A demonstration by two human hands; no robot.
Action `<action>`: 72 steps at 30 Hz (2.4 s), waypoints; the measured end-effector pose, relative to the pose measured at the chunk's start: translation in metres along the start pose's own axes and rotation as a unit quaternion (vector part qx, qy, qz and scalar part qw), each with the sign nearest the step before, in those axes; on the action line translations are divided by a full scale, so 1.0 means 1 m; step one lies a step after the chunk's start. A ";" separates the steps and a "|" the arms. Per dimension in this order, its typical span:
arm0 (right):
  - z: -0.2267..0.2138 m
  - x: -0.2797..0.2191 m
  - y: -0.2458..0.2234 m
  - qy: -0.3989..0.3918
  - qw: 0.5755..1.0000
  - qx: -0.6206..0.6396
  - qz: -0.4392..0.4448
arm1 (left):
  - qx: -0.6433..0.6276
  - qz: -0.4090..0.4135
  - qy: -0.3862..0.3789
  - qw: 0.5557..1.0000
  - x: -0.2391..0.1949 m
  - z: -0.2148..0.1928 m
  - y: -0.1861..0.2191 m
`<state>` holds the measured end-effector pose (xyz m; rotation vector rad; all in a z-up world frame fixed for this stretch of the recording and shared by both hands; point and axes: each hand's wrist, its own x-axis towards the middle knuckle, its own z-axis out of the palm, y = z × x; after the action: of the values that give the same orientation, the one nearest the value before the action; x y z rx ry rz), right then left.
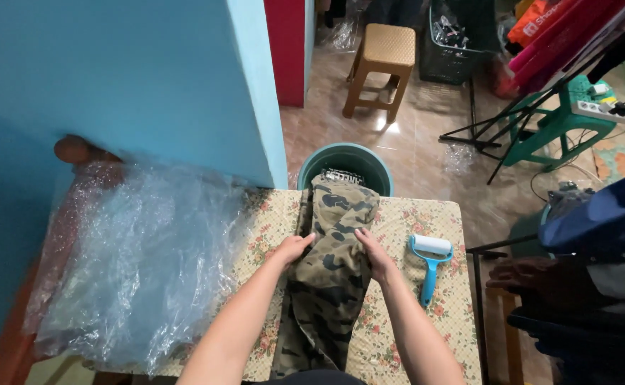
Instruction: The person uses a lint roller to remove lint from a pair of camouflage pants laid on a table. They repeatedly roll the tool over the fabric, fold the pants, and continue rolling until the pants are folded into a compact bundle.
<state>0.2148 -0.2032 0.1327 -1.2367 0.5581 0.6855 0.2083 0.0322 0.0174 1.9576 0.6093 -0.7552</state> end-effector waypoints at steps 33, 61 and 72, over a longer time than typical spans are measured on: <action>-0.075 -0.009 0.106 0.080 0.982 -0.093 -0.141 | -0.083 0.019 -0.001 0.996 -0.016 0.070 -0.185; -0.087 -0.034 0.229 0.043 0.989 -0.143 -0.003 | -0.432 -0.029 -0.055 0.900 -0.135 0.068 -0.189; -0.053 -0.057 0.224 0.100 0.877 -0.466 -0.053 | -0.260 -0.012 -0.146 0.954 -0.126 0.070 -0.208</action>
<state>0.0108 -0.2245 0.0131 -2.2469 0.3078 0.7622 -0.0380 0.0508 -0.0403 1.3286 0.5799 -0.7859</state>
